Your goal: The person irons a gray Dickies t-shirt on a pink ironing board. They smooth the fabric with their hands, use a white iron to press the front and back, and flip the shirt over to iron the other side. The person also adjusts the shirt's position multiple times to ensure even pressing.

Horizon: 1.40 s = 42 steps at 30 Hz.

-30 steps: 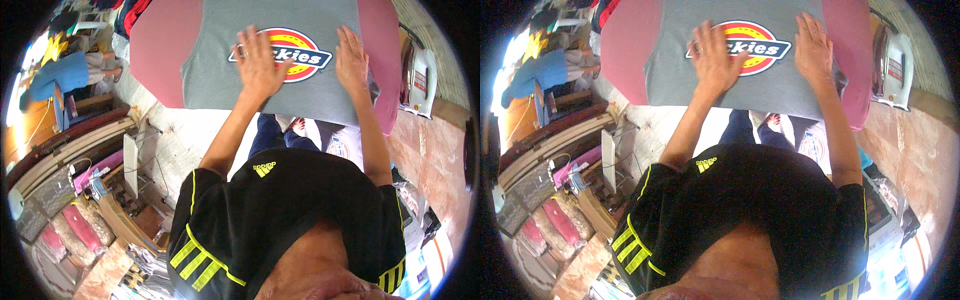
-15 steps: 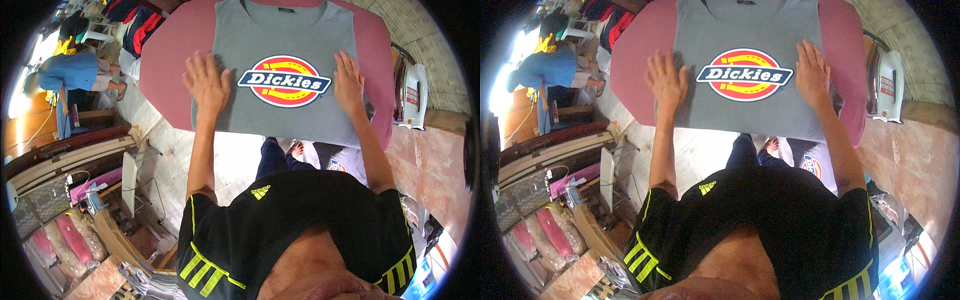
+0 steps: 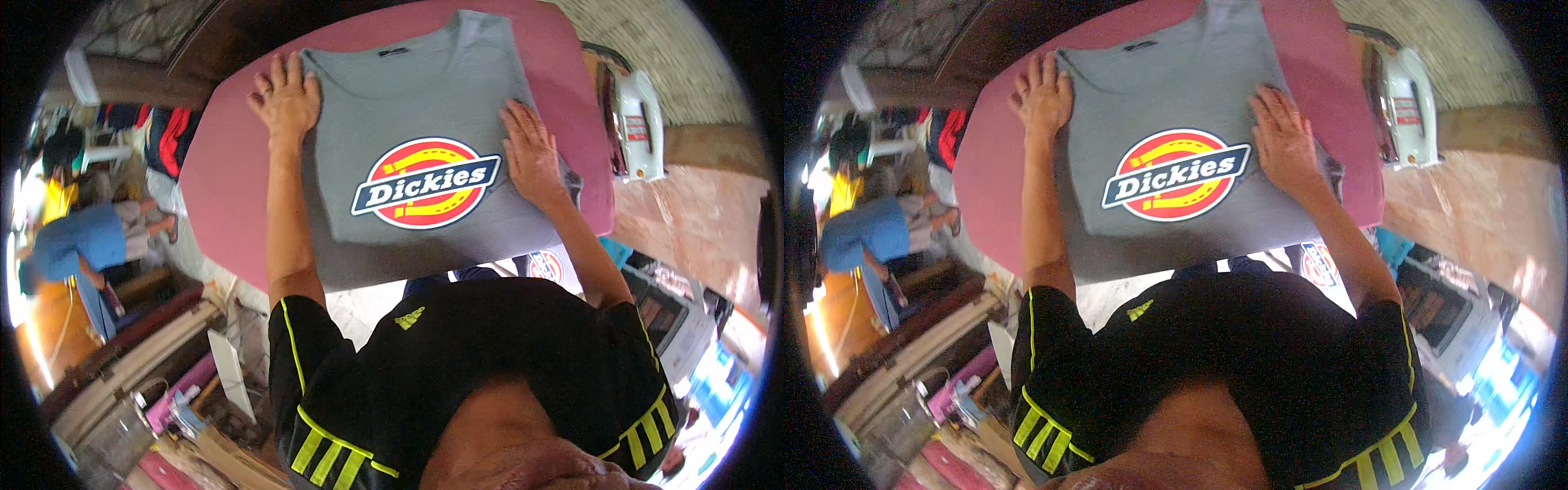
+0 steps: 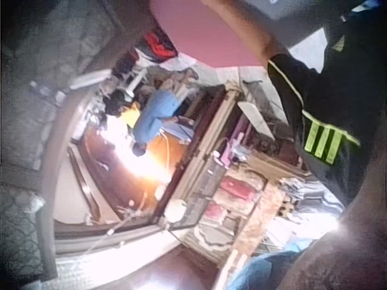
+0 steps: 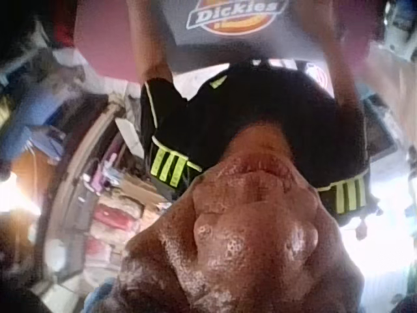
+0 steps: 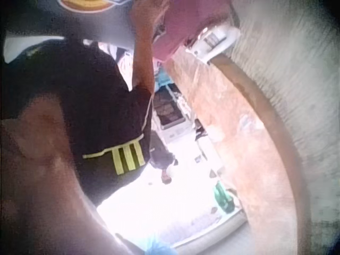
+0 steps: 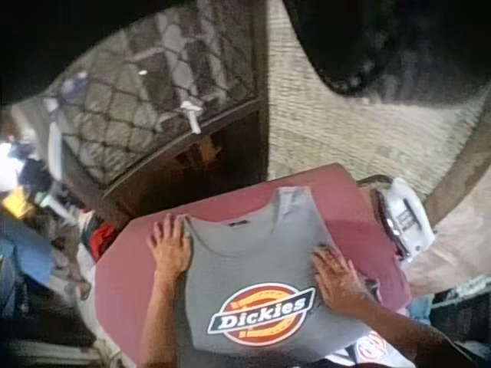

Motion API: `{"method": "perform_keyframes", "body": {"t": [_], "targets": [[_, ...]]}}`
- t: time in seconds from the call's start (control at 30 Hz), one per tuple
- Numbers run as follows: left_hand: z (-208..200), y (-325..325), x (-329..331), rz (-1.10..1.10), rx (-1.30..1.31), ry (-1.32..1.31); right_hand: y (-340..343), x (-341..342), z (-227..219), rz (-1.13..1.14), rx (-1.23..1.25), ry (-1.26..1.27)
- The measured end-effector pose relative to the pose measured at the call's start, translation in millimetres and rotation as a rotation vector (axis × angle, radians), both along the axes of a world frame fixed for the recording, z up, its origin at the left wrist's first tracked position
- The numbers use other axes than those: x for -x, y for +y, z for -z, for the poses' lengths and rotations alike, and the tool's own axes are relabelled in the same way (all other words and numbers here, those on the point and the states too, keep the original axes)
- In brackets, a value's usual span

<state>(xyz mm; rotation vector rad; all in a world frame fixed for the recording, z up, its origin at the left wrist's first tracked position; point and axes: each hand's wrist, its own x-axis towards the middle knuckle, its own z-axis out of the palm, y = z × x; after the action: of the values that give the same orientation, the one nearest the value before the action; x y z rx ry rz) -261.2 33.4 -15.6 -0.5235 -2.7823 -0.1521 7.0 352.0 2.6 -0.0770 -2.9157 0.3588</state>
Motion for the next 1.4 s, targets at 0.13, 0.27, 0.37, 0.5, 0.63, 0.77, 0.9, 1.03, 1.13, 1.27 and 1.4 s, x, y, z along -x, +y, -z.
{"method": "perform_keyframes", "body": {"t": [0.13, 0.27, 0.37, 0.5, 0.63, 0.77, 0.9, 1.03, 1.13, 1.27, 1.4], "targets": [[-15.6, 25.8, -3.8, -0.015, 0.096, 0.159, -5.9, 4.3, -4.4, 0.037, -0.031, -0.008], [-37.7, 128.9, -49.2, 0.414, -0.221, 0.194, -1.6, 1.7, -7.6, 0.051, 0.013, 0.026], [-21.6, 206.3, -79.4, 0.648, -0.333, 0.047, -1.6, 4.3, -6.2, 0.038, 0.014, 0.005], [4.2, 258.3, -73.7, 0.565, -0.201, -0.045, 5.7, -3.6, -8.3, 0.01, -0.033, -0.044], [7.3, 263.1, -68.4, 0.515, -0.097, 0.026, 45.2, -34.7, -21.0, -0.015, -0.163, -0.039], [7.4, 256.6, -67.0, 0.503, -0.081, 0.031, 143.8, -62.9, -43.6, 0.117, -0.284, 0.393], [3.3, 258.2, -67.8, 0.517, -0.077, 0.044, 239.0, -71.2, -49.8, 0.358, -0.194, 0.284], [2.3, 258.3, -68.2, 0.489, -0.048, 0.008, 268.0, -54.5, -51.4, 0.492, 0.153, 0.112], [3.7, 262.1, -66.7, 0.502, -0.058, 0.012, 276.1, -44.9, -65.1, 0.461, 0.701, -0.077], [8.2, 255.7, -64.0, 0.512, -0.088, 0.03, 252.2, -51.2, -95.2, 0.442, 0.466, -0.017], [9.1, 258.1, -63.9, 0.531, -0.121, 0.01, 184.0, -86.1, -150.0, 0.407, 0.266, 0.037]]}}
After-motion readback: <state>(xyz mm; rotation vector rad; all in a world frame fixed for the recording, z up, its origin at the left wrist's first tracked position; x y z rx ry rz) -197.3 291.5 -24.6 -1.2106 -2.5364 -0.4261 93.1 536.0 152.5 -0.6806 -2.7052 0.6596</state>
